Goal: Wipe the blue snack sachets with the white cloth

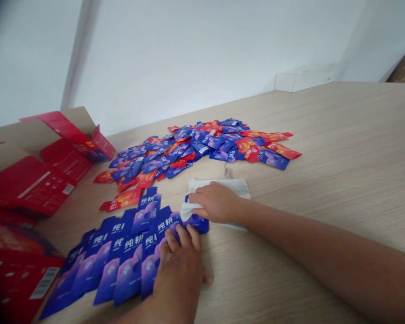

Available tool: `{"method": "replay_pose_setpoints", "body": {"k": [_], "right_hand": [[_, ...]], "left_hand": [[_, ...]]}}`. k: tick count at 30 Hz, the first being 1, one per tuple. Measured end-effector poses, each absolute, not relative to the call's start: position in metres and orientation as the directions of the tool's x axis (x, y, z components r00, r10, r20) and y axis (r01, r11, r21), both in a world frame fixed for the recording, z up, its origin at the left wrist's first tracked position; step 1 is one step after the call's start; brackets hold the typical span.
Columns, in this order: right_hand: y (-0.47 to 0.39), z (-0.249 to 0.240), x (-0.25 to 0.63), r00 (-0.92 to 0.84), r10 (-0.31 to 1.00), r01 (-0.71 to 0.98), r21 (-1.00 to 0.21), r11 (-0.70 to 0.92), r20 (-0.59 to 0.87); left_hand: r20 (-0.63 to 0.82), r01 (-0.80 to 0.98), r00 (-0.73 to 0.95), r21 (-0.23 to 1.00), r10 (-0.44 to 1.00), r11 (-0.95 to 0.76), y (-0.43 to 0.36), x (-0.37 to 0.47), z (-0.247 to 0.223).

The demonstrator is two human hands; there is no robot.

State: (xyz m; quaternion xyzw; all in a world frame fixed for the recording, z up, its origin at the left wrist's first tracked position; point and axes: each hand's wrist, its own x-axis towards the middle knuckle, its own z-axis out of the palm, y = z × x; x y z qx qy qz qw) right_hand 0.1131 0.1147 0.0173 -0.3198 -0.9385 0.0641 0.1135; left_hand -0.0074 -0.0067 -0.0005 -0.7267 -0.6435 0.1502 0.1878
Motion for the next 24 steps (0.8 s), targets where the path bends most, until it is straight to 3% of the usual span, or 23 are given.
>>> {"method": "replay_pose_setpoints", "body": {"k": [5, 9, 13, 20, 24], "right_hand": [[0.128, 0.018, 0.123, -0.661, 0.732, 0.715, -0.157, 0.681, 0.165], [0.121, 0.022, 0.121, -0.696, 0.681, 0.658, -0.179, 0.731, 0.227], [0.112, 0.022, 0.114, -0.790, 0.582, 0.550, -0.198, 0.811, 0.193], [0.126, 0.018, 0.121, -0.678, 0.716, 0.698, -0.156, 0.698, 0.166], [0.126, 0.022, 0.124, -0.693, 0.694, 0.675, -0.160, 0.720, 0.196]], "left_hand": [[-0.001, 0.887, 0.116, -0.451, 0.993, -0.104, -0.006, -0.007, -0.002], [-0.002, 0.891, 0.164, -0.429, 0.986, -0.149, -0.006, -0.011, 0.000], [0.001, 0.897, 0.145, -0.422, 0.989, -0.131, -0.006, -0.011, -0.002], [0.027, 0.883, 0.127, -0.459, 0.992, -0.100, -0.006, -0.007, -0.004], [0.032, 0.880, 0.127, -0.465, 0.991, -0.098, -0.006, -0.008, -0.004]]}}
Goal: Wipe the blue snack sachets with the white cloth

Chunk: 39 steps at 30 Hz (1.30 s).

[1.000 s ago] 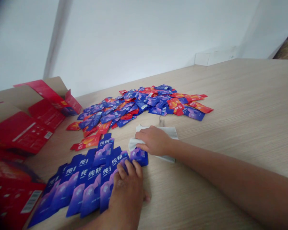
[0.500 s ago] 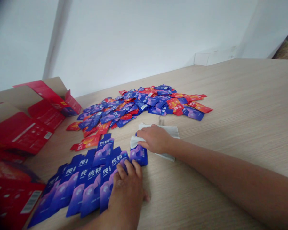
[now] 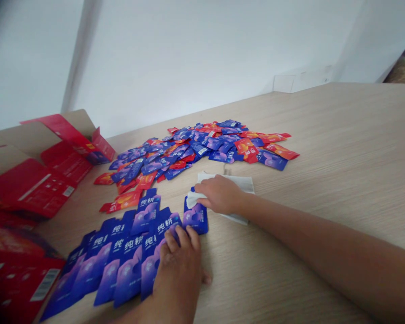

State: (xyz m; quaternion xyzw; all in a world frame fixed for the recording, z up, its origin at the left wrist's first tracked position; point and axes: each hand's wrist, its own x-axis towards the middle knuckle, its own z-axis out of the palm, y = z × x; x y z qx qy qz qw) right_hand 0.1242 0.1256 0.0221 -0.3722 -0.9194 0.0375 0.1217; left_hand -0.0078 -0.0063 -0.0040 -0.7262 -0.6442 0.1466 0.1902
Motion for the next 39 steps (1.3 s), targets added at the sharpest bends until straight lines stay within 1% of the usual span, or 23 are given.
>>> {"method": "replay_pose_setpoints", "body": {"k": [4, 6, 12, 15, 17, 20, 22, 24, 26, 29, 32, 35, 39], "right_hand": [[0.117, 0.023, 0.119, -0.785, 0.588, 0.568, -0.155, 0.809, 0.193], [0.116, 0.022, 0.117, -0.801, 0.573, 0.555, -0.144, 0.820, 0.175], [0.129, 0.018, 0.124, -0.684, 0.711, 0.700, -0.126, 0.702, 0.162], [0.129, 0.019, 0.126, -0.680, 0.714, 0.703, -0.124, 0.700, 0.167], [0.125, 0.020, 0.124, -0.729, 0.662, 0.649, -0.131, 0.750, 0.177], [0.115, 0.022, 0.118, -0.819, 0.544, 0.527, -0.139, 0.839, 0.181], [0.112, 0.022, 0.116, -0.848, 0.499, 0.480, -0.141, 0.866, 0.181], [0.112, 0.021, 0.115, -0.839, 0.513, 0.494, -0.143, 0.858, 0.182], [0.117, 0.020, 0.117, -0.799, 0.573, 0.555, -0.144, 0.820, 0.181], [0.125, 0.018, 0.122, -0.727, 0.663, 0.649, -0.137, 0.748, 0.177], [0.129, 0.019, 0.125, -0.698, 0.695, 0.685, -0.120, 0.718, 0.170], [0.125, 0.020, 0.124, -0.727, 0.666, 0.656, -0.121, 0.745, 0.166], [0.115, 0.022, 0.117, -0.808, 0.564, 0.545, -0.149, 0.825, 0.170]], "left_hand": [[0.019, 0.879, 0.148, -0.460, 0.989, -0.123, -0.006, -0.010, -0.004], [0.009, 0.881, 0.154, -0.454, 0.988, -0.133, -0.006, -0.010, -0.003], [-0.002, 0.880, 0.146, -0.456, 0.989, -0.131, -0.006, -0.009, -0.001], [0.011, 0.874, 0.125, -0.475, 0.992, -0.105, -0.007, -0.008, 0.000], [0.013, 0.873, 0.138, -0.474, 0.990, -0.116, -0.007, -0.009, 0.001], [0.007, 0.873, 0.180, -0.462, 0.984, -0.157, -0.007, -0.010, 0.002], [0.019, 0.868, 0.167, -0.477, 0.986, -0.138, -0.007, -0.010, 0.001], [0.030, 0.859, 0.143, -0.501, 0.989, -0.109, -0.007, -0.009, -0.001], [0.027, 0.851, 0.139, -0.514, 0.990, -0.105, -0.007, -0.008, -0.003], [0.035, 0.853, 0.139, -0.512, 0.990, -0.102, -0.007, -0.007, -0.004], [0.037, 0.862, 0.142, -0.496, 0.989, -0.106, -0.008, -0.009, -0.002], [0.025, 0.860, 0.170, -0.491, 0.985, -0.136, -0.008, -0.010, 0.000], [0.026, 0.856, 0.169, -0.500, 0.985, -0.134, -0.008, -0.012, 0.001]]}}
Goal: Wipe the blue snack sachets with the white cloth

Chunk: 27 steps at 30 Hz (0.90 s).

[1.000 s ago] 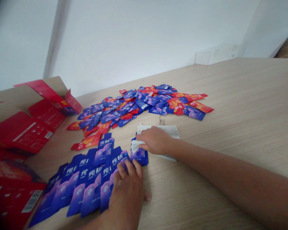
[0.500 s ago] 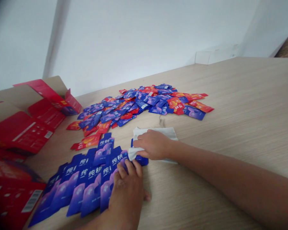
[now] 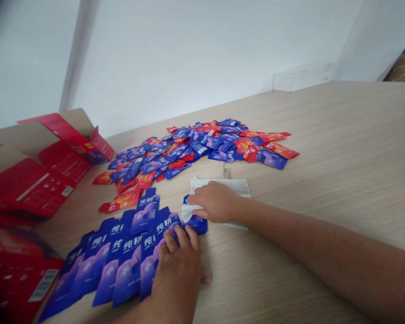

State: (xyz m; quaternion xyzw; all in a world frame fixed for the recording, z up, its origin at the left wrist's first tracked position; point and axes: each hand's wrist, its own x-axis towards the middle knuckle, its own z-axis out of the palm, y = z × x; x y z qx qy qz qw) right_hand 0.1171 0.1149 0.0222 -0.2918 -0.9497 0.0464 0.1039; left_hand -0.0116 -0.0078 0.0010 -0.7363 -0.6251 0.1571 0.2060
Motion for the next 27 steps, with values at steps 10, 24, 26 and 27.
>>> {"method": "replay_pose_setpoints", "body": {"k": [10, 24, 26, 27], "right_hand": [[0.131, 0.015, 0.127, -0.695, 0.695, 0.683, -0.134, 0.718, 0.183], [0.123, 0.017, 0.121, -0.739, 0.652, 0.632, -0.160, 0.759, 0.170], [0.129, 0.016, 0.125, -0.691, 0.704, 0.689, -0.144, 0.710, 0.162], [0.131, 0.017, 0.127, -0.681, 0.715, 0.702, -0.139, 0.699, 0.158]], "left_hand": [[0.045, 0.879, 0.112, -0.471, 0.993, -0.078, -0.008, -0.005, -0.001], [0.032, 0.874, 0.127, -0.477, 0.991, -0.096, -0.008, -0.007, -0.004], [0.019, 0.875, 0.122, -0.474, 0.992, -0.098, -0.008, -0.007, -0.004], [0.017, 0.875, 0.120, -0.473, 0.993, -0.098, -0.007, -0.007, -0.004]]}}
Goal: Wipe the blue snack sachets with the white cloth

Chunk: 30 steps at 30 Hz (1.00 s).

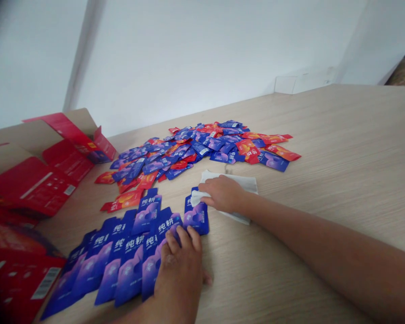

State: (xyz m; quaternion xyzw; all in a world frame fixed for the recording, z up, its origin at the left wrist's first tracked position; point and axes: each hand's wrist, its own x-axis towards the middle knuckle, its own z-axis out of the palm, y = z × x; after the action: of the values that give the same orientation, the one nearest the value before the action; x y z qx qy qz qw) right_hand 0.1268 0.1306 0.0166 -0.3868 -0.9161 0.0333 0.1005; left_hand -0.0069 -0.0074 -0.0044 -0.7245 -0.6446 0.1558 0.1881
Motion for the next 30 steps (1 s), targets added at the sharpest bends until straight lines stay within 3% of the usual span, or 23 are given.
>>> {"method": "replay_pose_setpoints", "body": {"k": [9, 18, 27, 30], "right_hand": [[0.111, 0.021, 0.115, -0.816, 0.553, 0.533, -0.154, 0.832, 0.167], [0.131, 0.018, 0.126, -0.673, 0.725, 0.713, -0.128, 0.689, 0.151], [0.110, 0.023, 0.114, -0.794, 0.587, 0.571, -0.138, 0.809, 0.157], [0.111, 0.022, 0.113, -0.788, 0.596, 0.579, -0.145, 0.802, 0.151]], "left_hand": [[0.012, 0.877, 0.113, -0.471, 0.994, -0.094, -0.007, -0.006, -0.003], [0.027, 0.883, 0.112, -0.460, 0.993, -0.087, -0.007, -0.006, -0.003], [0.031, 0.876, 0.166, -0.464, 0.986, -0.133, -0.008, -0.010, 0.002], [0.027, 0.875, 0.200, -0.454, 0.979, -0.166, -0.007, -0.012, 0.004]]}}
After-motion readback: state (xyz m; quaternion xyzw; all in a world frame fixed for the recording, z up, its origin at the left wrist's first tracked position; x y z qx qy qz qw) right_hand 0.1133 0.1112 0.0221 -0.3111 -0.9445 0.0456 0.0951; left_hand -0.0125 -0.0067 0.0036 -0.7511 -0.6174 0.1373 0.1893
